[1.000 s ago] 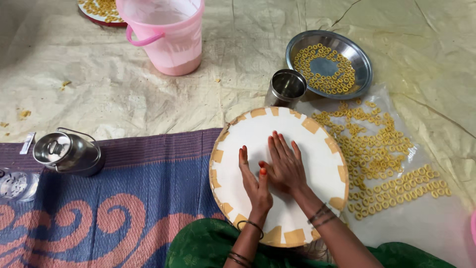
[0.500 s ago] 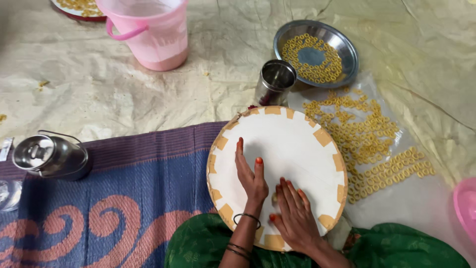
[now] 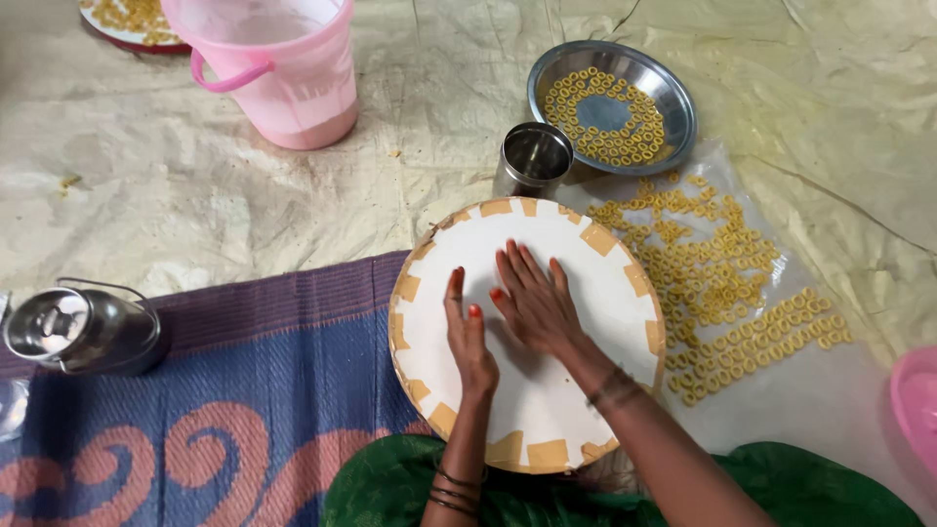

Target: The person rolls a small piece of dough into a thin rope on a round board, then shapes it into small ring-shaped snacks by hand. The finished rings are placed on a plastic sheet and in a metal bowl nearby.

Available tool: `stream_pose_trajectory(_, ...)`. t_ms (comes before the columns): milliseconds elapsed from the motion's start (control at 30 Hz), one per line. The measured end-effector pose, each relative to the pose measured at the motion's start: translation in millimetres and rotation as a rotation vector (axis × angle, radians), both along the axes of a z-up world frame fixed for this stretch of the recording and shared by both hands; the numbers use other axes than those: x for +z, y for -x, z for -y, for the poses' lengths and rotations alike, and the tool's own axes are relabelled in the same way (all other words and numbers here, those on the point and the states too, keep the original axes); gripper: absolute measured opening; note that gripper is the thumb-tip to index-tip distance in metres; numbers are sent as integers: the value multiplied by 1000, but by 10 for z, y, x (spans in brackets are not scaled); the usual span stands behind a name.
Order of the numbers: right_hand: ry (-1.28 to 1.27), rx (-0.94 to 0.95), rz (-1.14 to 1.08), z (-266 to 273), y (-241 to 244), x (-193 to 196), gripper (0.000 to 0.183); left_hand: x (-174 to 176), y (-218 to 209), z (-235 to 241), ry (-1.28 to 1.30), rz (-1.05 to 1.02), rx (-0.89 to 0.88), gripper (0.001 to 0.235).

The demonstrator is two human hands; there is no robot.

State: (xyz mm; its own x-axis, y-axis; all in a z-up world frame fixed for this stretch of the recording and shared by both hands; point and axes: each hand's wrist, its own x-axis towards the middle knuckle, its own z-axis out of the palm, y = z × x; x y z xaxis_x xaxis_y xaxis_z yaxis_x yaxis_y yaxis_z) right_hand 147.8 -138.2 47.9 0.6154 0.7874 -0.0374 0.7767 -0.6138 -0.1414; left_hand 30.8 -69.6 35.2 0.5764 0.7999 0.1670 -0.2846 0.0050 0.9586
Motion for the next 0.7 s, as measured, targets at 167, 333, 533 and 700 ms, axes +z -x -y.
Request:
stream_pose_trajectory(167,11,-22,-24,-241,-169,22,73,36,-2,-16,57,34,-5,77)
stream_pose_trajectory(333,-234,34,-297,40,-198,-27,69,60,15,-12,45,34,-4,77)
stream_pose_trajectory(533,-590,-164,-343,946,201,9,56,52,-28,-10,98,44,9,78)
stream_pose_trajectory(700,-410,-77,-125,1600,1010,-100,43,33,-44,-29,112,48,6,80)
